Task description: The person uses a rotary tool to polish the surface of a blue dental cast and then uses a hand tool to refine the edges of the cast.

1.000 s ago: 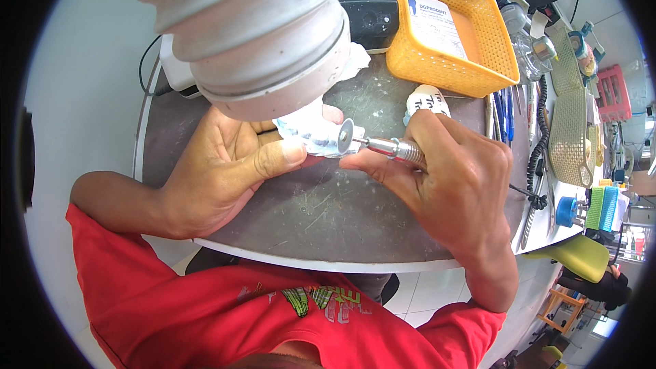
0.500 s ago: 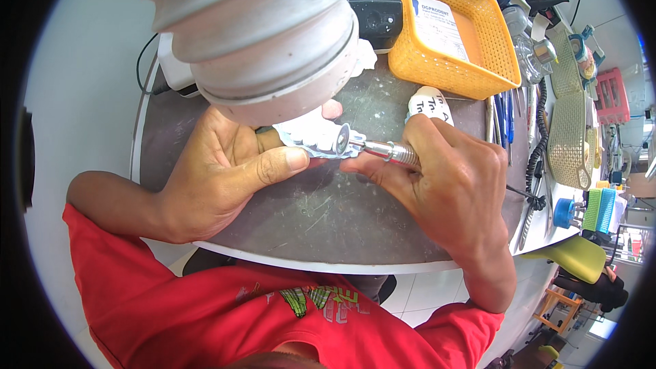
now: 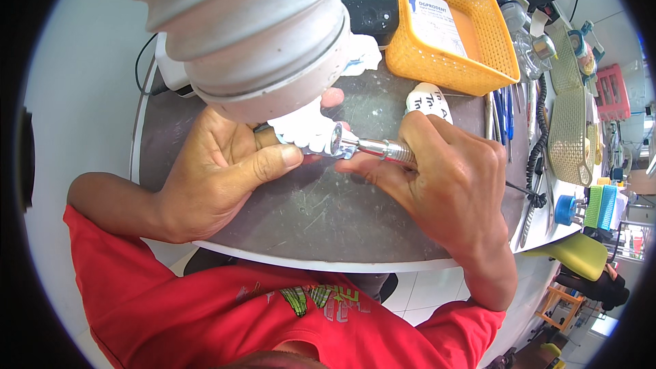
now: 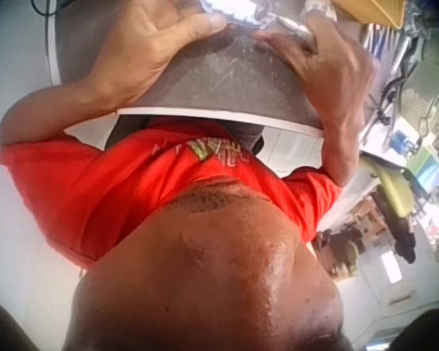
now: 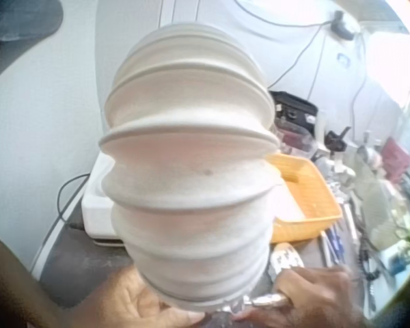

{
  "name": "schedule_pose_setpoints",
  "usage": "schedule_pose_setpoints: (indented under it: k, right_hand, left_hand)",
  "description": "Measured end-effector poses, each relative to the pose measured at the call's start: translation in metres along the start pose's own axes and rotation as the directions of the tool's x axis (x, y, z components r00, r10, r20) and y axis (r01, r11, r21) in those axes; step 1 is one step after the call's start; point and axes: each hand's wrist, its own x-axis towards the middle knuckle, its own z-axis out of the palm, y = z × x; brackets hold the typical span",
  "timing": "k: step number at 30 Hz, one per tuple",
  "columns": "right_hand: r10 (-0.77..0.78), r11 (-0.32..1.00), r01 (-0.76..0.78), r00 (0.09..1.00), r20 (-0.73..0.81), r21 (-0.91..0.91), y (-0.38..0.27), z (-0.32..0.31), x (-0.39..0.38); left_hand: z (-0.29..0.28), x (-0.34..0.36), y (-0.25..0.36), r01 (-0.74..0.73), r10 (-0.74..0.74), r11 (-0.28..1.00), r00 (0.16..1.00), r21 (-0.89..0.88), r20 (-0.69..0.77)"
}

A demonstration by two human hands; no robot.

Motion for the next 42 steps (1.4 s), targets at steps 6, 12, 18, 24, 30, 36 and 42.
schedule_pose_setpoints:
  k: [6,12,18,24,30,36,42]
  right_hand:
    - [-0.010,1.000,0.010,1.000,-0.004,0.011,0.000,0.000,0.000]
    - [-0.008,1.000,0.008,1.000,-0.003,-0.002,0.000,0.001,0.000]
    - [-0.010,1.000,0.009,1.000,-0.008,-0.012,0.000,0.000,0.000]
    - [0.033,0.999,-0.033,0.999,-0.024,0.025,0.001,-0.006,0.000]
    - [0.039,0.998,-0.037,0.999,-0.038,0.055,0.002,-0.010,-0.001]
    - [-0.001,0.998,0.004,0.999,-0.040,0.056,0.004,-0.012,-0.003]
    - [-0.025,0.998,0.027,0.999,-0.038,0.062,0.002,-0.010,-0.003]
  left_hand:
    - [-0.001,0.001,-0.001,-0.021,0.021,1.000,1.000,0.010,0.014]
    - [-0.002,0.001,-0.002,-0.021,0.021,1.000,0.999,0.010,0.027]
    - [-0.001,0.001,-0.001,0.002,-0.002,1.000,1.000,-0.017,0.009]
    - [-0.001,0.000,0.001,0.072,-0.072,0.993,0.997,-0.094,0.000]
    - [0.001,-0.001,0.009,0.157,-0.159,0.986,0.987,-0.062,-0.032]
    - [0.003,-0.002,0.012,0.094,-0.096,0.993,0.995,-0.069,-0.032]
    - [0.000,-0.001,0.011,0.147,-0.150,0.982,0.989,-0.121,-0.011]
